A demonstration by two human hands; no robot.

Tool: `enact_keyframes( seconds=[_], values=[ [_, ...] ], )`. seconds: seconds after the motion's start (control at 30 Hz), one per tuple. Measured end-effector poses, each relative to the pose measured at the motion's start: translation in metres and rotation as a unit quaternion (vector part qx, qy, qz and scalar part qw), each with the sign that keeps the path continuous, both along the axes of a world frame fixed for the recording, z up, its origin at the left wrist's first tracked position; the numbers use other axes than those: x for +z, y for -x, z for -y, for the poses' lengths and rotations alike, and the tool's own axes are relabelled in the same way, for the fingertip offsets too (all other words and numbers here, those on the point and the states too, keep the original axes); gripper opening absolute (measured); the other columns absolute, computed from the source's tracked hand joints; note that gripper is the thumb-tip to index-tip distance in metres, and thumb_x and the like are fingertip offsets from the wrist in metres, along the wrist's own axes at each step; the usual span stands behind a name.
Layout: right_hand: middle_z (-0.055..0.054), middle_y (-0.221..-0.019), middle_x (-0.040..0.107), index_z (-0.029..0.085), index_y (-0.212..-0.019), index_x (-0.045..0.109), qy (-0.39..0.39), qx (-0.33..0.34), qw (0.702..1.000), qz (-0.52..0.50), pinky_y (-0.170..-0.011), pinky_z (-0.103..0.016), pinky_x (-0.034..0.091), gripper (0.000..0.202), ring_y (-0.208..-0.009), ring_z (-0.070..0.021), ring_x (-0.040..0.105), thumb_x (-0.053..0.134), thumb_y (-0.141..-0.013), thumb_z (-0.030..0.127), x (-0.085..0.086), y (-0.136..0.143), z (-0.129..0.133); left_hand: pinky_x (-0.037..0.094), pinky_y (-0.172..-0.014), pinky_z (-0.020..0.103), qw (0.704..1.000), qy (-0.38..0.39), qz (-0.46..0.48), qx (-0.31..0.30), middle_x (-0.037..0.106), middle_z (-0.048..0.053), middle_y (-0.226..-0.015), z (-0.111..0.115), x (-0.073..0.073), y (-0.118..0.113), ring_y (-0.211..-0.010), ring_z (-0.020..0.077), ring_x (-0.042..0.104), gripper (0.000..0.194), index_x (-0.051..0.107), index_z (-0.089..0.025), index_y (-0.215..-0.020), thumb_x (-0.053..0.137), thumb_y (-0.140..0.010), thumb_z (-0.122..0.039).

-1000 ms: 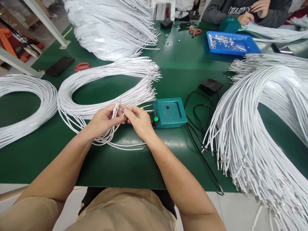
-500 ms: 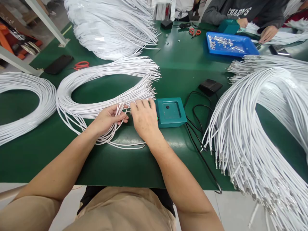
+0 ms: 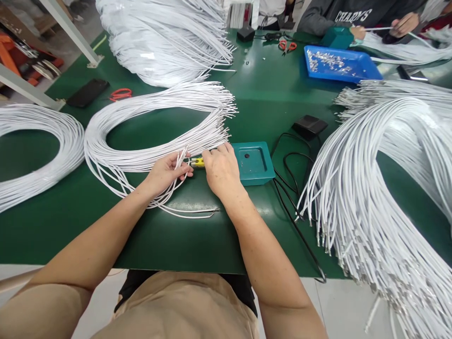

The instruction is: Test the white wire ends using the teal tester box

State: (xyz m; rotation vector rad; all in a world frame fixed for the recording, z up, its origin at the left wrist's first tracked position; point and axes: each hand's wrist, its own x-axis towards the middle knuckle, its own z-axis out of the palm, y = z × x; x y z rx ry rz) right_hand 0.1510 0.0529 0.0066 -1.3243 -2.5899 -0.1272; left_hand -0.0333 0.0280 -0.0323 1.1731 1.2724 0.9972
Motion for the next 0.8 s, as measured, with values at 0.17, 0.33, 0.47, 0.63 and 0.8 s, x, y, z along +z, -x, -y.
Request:
enact_keyframes(
  seconds=[0.17,0.33,0.47,0.63,0.8],
  values=[
    [-0.011,-0.077,0.070,0.014,-0.086,0.067,-0.012,-0.005,1.000,-0.007,-0.096,-0.038,0.036,0.022,-0.087,-0.0249,0.055,0.046,-0.084,0.006,-0.003,0.001,-0.001,0.047,-0.054,0.020,1.000,0.011,-0.016,0.002,0.065,-0.001,-0.070,-0.001,-0.005,-0.004,-0.067,0.0143,0.067,0.043,0.058,-0.014,-0.112,0.069,-0.071,-0.023],
    [-0.010,-0.092,0.072,0.016,-0.096,0.066,-0.012,-0.034,0.999,-0.019,-0.112,-0.051,0.022,0.018,-0.100,-0.0263,0.055,0.050,-0.088,0.015,0.000,-0.006,0.002,0.047,-0.054,0.020,1.000,0.020,0.007,-0.002,0.066,0.000,-0.072,0.000,-0.005,-0.005,-0.068,0.0149,0.067,0.045,0.058,-0.014,-0.113,0.070,-0.070,-0.024],
    [-0.018,-0.132,0.057,0.014,-0.117,0.060,-0.070,-0.156,0.984,-0.045,-0.111,-0.064,0.015,0.030,-0.127,-0.0344,0.043,0.049,-0.092,0.025,-0.004,-0.018,0.001,0.047,-0.055,0.021,0.999,0.030,0.019,-0.005,0.067,0.001,-0.074,0.000,-0.004,-0.003,-0.070,0.0154,0.068,0.046,0.059,-0.014,-0.112,0.072,-0.071,-0.026],
    [-0.019,-0.137,0.053,0.012,-0.122,0.058,-0.069,-0.160,0.984,-0.038,-0.111,-0.063,0.017,0.032,-0.131,-0.0347,0.040,0.045,-0.094,0.023,-0.010,-0.022,-0.002,0.047,-0.056,0.021,0.999,0.035,0.017,0.002,0.067,0.002,-0.074,0.000,0.000,0.003,-0.069,0.0152,0.067,0.046,0.060,-0.013,-0.112,0.074,-0.070,-0.026],
    [-0.014,-0.111,0.066,0.013,-0.108,0.064,-0.072,-0.071,0.985,-0.143,-0.100,-0.046,0.036,0.027,-0.105,-0.0270,0.054,0.044,-0.096,0.027,0.001,-0.007,0.011,0.046,-0.058,0.022,0.999,0.023,0.033,-0.004,0.066,0.001,-0.077,0.001,0.005,0.014,-0.073,0.0156,0.067,0.056,0.059,-0.015,-0.120,0.078,-0.069,-0.030]
  ],
)
